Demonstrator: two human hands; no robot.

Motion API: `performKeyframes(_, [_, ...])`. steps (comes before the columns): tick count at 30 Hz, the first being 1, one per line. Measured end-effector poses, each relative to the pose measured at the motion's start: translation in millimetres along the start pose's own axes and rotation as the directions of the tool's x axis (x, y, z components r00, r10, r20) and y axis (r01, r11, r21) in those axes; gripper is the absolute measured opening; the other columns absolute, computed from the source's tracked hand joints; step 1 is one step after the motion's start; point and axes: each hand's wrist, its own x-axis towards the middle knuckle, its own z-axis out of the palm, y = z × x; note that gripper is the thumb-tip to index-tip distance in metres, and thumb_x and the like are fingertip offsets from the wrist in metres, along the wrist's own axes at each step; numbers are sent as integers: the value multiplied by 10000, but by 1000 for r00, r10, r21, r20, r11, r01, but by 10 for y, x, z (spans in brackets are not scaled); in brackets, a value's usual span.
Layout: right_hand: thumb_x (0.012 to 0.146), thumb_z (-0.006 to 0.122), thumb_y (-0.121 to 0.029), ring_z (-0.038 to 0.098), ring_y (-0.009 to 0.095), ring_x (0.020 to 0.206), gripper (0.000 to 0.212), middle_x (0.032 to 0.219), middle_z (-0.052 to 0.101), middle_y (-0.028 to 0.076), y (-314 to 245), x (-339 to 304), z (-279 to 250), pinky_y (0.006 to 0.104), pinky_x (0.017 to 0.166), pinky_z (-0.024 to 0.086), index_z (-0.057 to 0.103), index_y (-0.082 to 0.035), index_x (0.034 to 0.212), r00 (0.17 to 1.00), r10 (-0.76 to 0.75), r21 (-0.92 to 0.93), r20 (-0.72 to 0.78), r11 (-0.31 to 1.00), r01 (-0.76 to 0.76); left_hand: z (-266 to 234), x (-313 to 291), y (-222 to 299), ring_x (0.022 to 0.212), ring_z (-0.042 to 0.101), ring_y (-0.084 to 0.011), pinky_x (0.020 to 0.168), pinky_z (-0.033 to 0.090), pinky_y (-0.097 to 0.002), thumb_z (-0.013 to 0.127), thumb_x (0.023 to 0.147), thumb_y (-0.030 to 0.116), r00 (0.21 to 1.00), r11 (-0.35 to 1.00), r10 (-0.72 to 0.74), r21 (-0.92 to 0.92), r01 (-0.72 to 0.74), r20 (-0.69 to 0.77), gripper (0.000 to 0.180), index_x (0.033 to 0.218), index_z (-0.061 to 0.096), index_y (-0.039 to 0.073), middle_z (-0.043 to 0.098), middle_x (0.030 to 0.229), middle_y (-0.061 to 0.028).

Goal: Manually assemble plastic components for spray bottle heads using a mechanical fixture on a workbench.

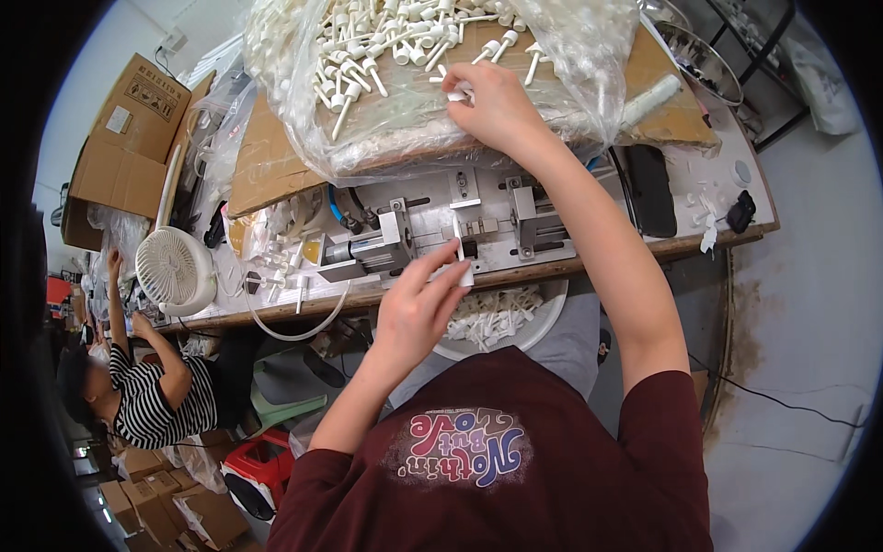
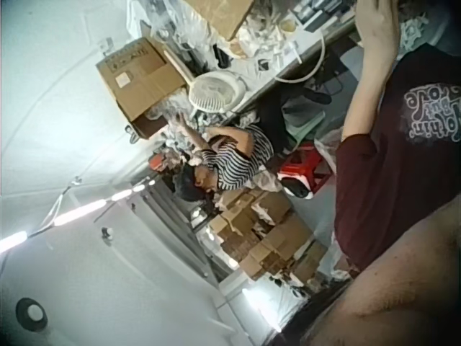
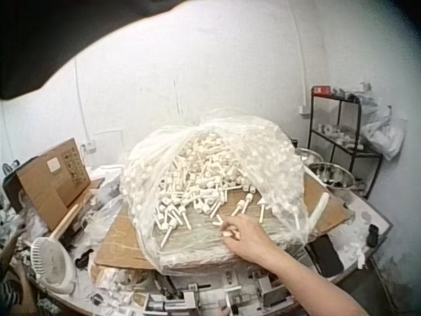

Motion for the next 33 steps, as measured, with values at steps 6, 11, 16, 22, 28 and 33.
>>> performKeyframes(6, [873, 692, -252, 641, 214, 924, 237, 1007, 683, 74, -42, 2, -80, 329, 818, 500, 679, -75, 1030, 985, -102, -19, 142, 994, 105, 245, -94, -148, 735, 682, -238, 645, 534, -326, 737, 794, 96, 992, 948, 22, 314, -61, 127, 326, 1110, 694, 25, 657, 1270, -106])
performKeyframes(11, [875, 690, -252, 636, 239, 861, 232, 947, 667, 94, 8, -29, -59, 349, 785, 507, 678, -72, 1020, 995, -97, 80, 39, 992, 93, 216, 39, -149, 598, 669, -223, 580, 526, -313, 725, 800, 119, 985, 939, -16, 341, -44, 173, 287, 1072, 702, 29, 649, 1287, -111])
performKeyframes(16, [890, 692, -235, 623, 197, 778, 201, 940, 676, 83, -82, -98, -108, 324, 730, 506, 693, -69, 1003, 994, 3, 177, -110, 984, 17, 246, 29, -141, 589, 676, -222, 565, 532, -309, 729, 796, 123, 981, 925, -49, 379, -27, 188, 271, 1050, 705, 31, 657, 1273, -107])
performKeyframes(22, [884, 708, -140, 574, 126, 702, 133, 900, 667, 50, -517, -627, -354, 255, 580, 431, 717, -62, 991, 988, 50, 393, -147, 919, 12, 276, 34, -125, 582, 682, -236, 576, 551, -321, 727, 791, 117, 981, 931, -82, 365, 12, 176, 253, 1035, 709, 53, 659, 1269, -102])
performKeyframes(28, [834, 732, -30, 600, 147, 723, 171, 899, 655, 74, -693, -1295, -342, 264, 587, 456, 722, -47, 1005, 964, -53, 275, -261, 953, 126, 108, 73, -92, 771, 735, -225, 676, 584, -305, 650, 927, 108, 967, 973, -210, -67, 221, 146, 265, 1175, 681, 18, 649, 1293, -119])
performKeyframes(33, [837, 703, 13, 668, 242, 816, 247, 919, 650, 115, -808, -1727, -38, 317, 690, 539, 717, -45, 1076, 985, -29, 214, -167, 975, 65, 4, 134, 145, 1009, 668, -168, 839, 580, -280, 636, 936, -6, 836, 262, -483, -869, 420, 258, 328, 1258, 611, -63, 639, 1220, -136])
